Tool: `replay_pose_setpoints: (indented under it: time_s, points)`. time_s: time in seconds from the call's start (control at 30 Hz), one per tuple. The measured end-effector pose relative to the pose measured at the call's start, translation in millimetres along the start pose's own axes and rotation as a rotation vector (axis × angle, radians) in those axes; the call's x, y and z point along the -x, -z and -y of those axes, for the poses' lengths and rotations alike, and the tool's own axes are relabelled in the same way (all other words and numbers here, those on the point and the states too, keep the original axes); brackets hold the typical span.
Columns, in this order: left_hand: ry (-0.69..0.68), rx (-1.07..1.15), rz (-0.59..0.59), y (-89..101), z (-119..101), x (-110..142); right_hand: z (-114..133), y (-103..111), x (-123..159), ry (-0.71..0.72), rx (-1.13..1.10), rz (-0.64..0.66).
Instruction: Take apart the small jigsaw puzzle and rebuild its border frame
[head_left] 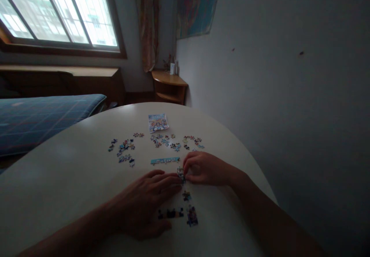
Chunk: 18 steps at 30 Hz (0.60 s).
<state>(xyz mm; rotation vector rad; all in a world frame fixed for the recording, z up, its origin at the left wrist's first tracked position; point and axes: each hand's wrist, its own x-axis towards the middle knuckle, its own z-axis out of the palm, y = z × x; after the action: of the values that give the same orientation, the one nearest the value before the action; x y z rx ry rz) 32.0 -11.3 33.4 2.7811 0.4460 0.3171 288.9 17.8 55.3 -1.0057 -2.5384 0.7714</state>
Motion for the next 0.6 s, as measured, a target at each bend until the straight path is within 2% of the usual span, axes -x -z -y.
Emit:
replay_pose_setpoints:
  time_s: [0.13,0.23,0.6]
  points:
    - [0.026,-0.031,0.030,-2.4,1.2,2.4,4.0,2.7,6.5,0.000,0.002,0.084]
    - [0.023,-0.034,0.001,-4.7,3.0,4.4,9.1,-0.2,8.7,0.004,0.064,0.141]
    - [0.040,-0.012,-0.030,-4.2,2.2,0.3,29.3,0.3,15.2,-0.153,0.107,0.225]
